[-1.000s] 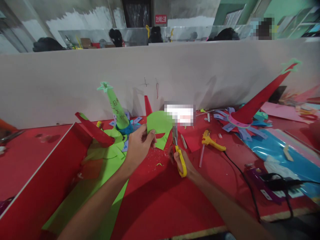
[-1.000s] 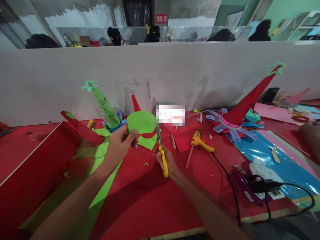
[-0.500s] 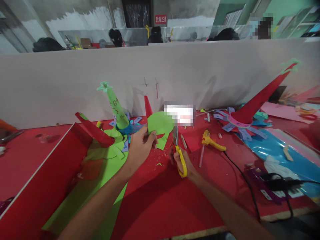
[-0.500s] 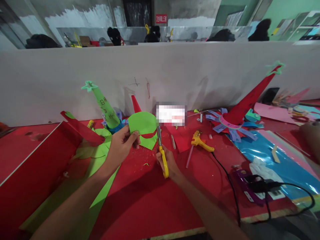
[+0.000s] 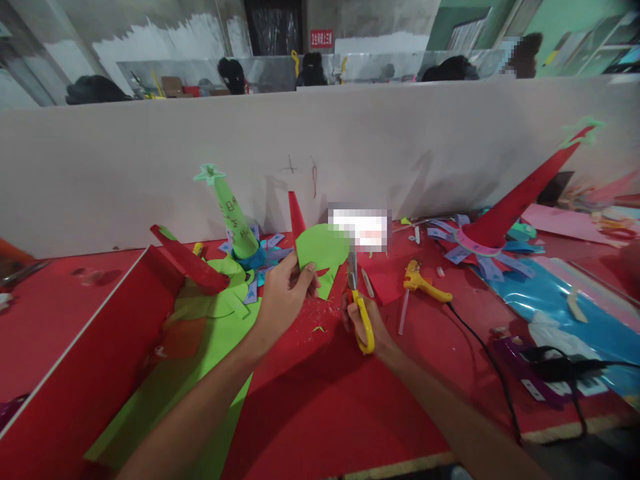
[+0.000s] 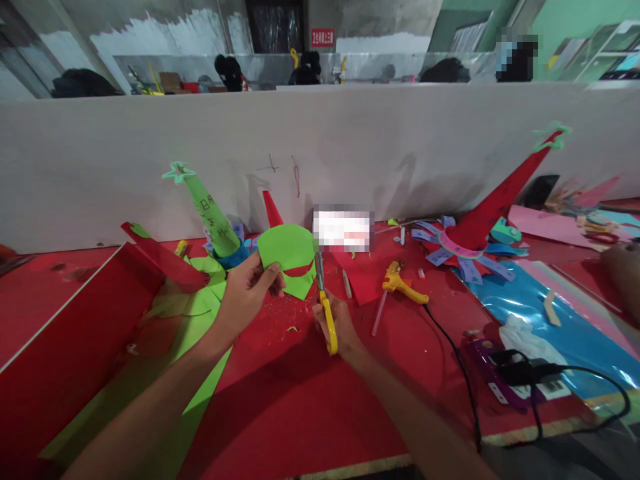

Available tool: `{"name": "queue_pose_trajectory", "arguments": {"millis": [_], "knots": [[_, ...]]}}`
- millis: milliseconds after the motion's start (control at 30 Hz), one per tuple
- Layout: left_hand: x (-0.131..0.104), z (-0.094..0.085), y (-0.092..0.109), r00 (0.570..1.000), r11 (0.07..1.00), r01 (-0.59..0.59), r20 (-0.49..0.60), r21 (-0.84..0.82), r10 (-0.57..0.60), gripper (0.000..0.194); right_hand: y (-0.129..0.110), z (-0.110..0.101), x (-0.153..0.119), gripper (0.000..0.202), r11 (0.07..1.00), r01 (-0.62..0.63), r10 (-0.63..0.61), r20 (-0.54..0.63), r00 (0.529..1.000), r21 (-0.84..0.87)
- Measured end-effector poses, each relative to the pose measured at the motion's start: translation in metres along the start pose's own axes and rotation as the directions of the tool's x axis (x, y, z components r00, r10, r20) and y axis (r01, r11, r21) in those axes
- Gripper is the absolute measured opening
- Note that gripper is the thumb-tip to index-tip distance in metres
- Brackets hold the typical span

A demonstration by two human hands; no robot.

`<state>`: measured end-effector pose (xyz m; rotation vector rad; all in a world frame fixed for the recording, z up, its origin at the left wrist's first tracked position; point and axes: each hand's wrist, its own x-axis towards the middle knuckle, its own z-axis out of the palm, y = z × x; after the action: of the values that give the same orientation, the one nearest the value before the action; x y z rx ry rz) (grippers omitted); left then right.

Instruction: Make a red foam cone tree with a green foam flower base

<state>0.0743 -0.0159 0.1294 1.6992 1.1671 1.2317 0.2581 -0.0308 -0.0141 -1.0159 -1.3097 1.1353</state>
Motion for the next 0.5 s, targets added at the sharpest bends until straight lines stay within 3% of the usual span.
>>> {"name": "queue_pose_trajectory", "arguments": {"millis": [367,500], "knots": [[0.005,-0.008,0.002,0.997,0.999,-0.038,-0.072,0.004,0.038,0.028,-0.007,0.005,0.001,0.055,0.992,-0.107,0.109,-0.030,0.994,0.074],[0.008,-0.011,0.003,0.998,0.993,-0.025,-0.057,-0.114,0.018,0.016,-0.007,0.006,0.001,0.059,0.987,-0.125,0.130,-0.039,0.991,0.100]]}}
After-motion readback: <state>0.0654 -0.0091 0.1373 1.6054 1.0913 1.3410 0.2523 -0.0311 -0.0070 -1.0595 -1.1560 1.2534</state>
